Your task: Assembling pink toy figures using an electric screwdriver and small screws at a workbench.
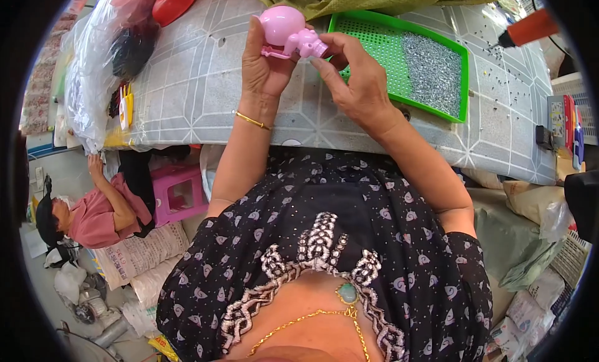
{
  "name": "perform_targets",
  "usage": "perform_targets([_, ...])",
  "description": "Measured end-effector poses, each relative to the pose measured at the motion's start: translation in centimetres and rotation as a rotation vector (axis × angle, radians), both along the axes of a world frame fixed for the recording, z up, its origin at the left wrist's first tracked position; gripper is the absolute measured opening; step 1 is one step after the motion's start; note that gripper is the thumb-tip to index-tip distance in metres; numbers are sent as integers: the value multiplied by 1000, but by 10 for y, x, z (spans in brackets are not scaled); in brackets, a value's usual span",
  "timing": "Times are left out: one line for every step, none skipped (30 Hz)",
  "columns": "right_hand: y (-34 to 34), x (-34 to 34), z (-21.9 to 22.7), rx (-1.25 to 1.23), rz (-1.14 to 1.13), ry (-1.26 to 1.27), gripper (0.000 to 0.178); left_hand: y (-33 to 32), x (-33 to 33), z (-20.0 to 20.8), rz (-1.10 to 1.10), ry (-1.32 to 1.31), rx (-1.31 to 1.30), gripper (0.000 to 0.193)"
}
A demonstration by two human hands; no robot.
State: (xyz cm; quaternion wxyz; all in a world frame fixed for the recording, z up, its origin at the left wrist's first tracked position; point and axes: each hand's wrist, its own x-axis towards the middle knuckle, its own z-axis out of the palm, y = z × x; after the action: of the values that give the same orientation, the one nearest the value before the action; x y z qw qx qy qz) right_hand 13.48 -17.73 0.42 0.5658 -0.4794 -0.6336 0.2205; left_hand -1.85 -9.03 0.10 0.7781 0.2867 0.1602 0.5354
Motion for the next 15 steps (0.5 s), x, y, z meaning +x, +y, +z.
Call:
perform_targets([0,1,0,4,-17,-51,36,-1,0,1,-4,-3,-3,53])
perform_targets([1,1,0,4,-18,-54,36,-1,-1,4,-57,-82,0,60])
perform_targets([2,2,-1,-42,-3,100,33,-2,-1,7,-109,-160,4,68])
perform_targets([3,3,-1,-88,12,253,30,-4,0,11,-135,-225,-12,60])
perform_targets([3,1,7,-150,51,422,27,-3,0,9,-132,-228,-11,60])
perform_targets([5,5,8,-150,55,418,27,-1,-1,5,-109,-127,29,55])
perform_targets([8,11,7,-224,123,456,28,1,-2,3,-84,-25,68,50])
perform_targets([10,16,7,-299,188,492,29,1,-1,4,-106,-81,48,42])
perform_targets([10,17,8,-301,190,488,29,2,-1,3,-103,-85,48,42])
perform_targets([10,17,9,-330,217,505,31,4,-2,1,-93,-53,53,40])
perform_targets([11,17,10,-360,242,521,33,5,-2,0,-83,-21,58,38])
perform_targets([10,16,12,-363,244,518,33,5,-2,-1,-80,-25,56,38])
perform_targets([8,14,15,-335,241,496,35,5,-1,-2,-50,7,63,37])
perform_targets([7,12,17,-308,238,474,37,5,-1,-2,-20,40,69,37])
perform_targets([8,11,18,-312,239,470,37,5,-1,-3,-17,36,66,37])
